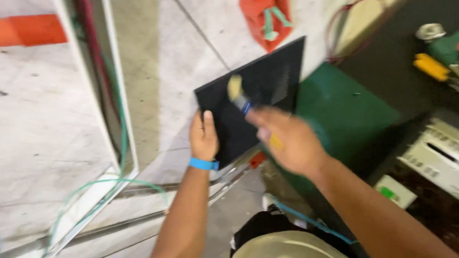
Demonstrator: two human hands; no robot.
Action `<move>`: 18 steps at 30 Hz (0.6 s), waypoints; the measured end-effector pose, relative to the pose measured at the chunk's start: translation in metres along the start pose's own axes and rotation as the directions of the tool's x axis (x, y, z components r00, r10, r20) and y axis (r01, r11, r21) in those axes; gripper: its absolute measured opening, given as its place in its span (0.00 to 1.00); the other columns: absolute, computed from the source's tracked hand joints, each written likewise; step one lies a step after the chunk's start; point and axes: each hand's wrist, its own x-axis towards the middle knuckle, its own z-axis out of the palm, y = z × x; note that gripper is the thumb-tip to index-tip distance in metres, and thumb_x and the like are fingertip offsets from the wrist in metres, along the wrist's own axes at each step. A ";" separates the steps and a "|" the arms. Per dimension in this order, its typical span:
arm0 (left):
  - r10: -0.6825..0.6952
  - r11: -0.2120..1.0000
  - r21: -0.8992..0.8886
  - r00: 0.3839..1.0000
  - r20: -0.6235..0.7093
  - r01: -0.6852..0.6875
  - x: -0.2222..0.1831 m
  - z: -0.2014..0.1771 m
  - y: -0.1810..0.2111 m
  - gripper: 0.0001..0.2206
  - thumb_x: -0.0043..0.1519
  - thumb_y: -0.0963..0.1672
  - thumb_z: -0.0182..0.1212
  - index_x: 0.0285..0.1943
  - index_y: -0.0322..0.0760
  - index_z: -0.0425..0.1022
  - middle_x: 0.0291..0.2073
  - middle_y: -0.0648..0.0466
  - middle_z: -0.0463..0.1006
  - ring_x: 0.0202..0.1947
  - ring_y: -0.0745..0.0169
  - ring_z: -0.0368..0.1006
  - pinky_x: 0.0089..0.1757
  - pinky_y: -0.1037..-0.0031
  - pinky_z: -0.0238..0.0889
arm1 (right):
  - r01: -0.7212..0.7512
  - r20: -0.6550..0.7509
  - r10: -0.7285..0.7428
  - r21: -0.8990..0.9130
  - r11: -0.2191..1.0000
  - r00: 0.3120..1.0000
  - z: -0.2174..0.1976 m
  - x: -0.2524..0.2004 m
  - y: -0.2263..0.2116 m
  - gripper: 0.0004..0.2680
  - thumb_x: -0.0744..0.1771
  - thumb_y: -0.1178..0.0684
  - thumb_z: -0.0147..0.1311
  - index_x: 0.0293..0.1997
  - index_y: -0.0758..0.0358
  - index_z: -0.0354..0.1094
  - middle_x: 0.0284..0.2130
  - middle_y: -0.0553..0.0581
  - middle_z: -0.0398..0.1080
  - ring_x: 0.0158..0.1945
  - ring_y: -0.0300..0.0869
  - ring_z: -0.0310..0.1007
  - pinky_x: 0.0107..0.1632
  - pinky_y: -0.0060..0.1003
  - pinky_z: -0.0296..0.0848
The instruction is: Removing the side panel of a PC case, cleaning it with a brush, and unscrewing internal components with a screwdriver.
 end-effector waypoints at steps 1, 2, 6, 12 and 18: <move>0.001 1.000 0.022 1.000 -0.006 -0.001 0.000 -0.004 -0.012 0.17 0.75 0.44 0.47 0.63 0.22 0.73 0.54 0.25 0.76 0.59 0.24 0.70 0.58 0.42 0.61 | 0.006 -0.004 -0.006 0.022 1.000 1.000 0.007 -0.001 -0.009 0.11 0.71 0.50 0.49 0.57 0.59 0.72 0.52 0.61 0.75 0.54 0.56 0.76 0.54 0.49 0.75; -0.015 1.000 -0.006 1.000 -0.026 0.015 -0.002 -0.001 -0.022 0.18 0.76 0.44 0.43 0.63 0.24 0.74 0.54 0.28 0.77 0.60 0.32 0.70 0.59 0.46 0.62 | 0.077 0.122 -0.078 0.011 0.997 0.989 0.008 -0.004 -0.017 0.11 0.71 0.50 0.48 0.58 0.57 0.70 0.52 0.59 0.75 0.51 0.57 0.77 0.50 0.52 0.76; -0.056 0.998 -0.002 0.998 -0.013 0.056 -0.004 0.000 -0.041 0.21 0.78 0.46 0.37 0.65 0.25 0.73 0.57 0.32 0.77 0.62 0.38 0.71 0.62 0.51 0.62 | 0.064 0.084 -0.079 0.168 0.984 0.993 -0.004 0.006 -0.014 0.07 0.70 0.50 0.50 0.48 0.56 0.73 0.47 0.58 0.78 0.49 0.54 0.80 0.51 0.48 0.78; 0.068 0.998 0.018 0.987 -0.147 -0.066 -0.014 0.018 -0.048 0.21 0.77 0.43 0.35 0.60 0.20 0.75 0.50 0.28 0.78 0.56 0.37 0.73 0.57 0.50 0.66 | 0.178 0.044 -0.189 0.185 0.966 0.981 -0.009 0.023 -0.041 0.09 0.68 0.57 0.52 0.53 0.60 0.75 0.47 0.65 0.78 0.44 0.55 0.82 0.48 0.50 0.79; -0.003 1.000 -0.028 0.999 -0.032 0.002 -0.010 -0.002 -0.084 0.23 0.77 0.46 0.33 0.60 0.27 0.78 0.50 0.41 0.82 0.53 0.53 0.78 0.57 0.63 0.69 | 0.036 -0.298 0.092 0.397 0.917 0.950 0.011 0.019 -0.014 0.10 0.69 0.58 0.53 0.56 0.64 0.72 0.52 0.60 0.76 0.55 0.54 0.78 0.59 0.47 0.75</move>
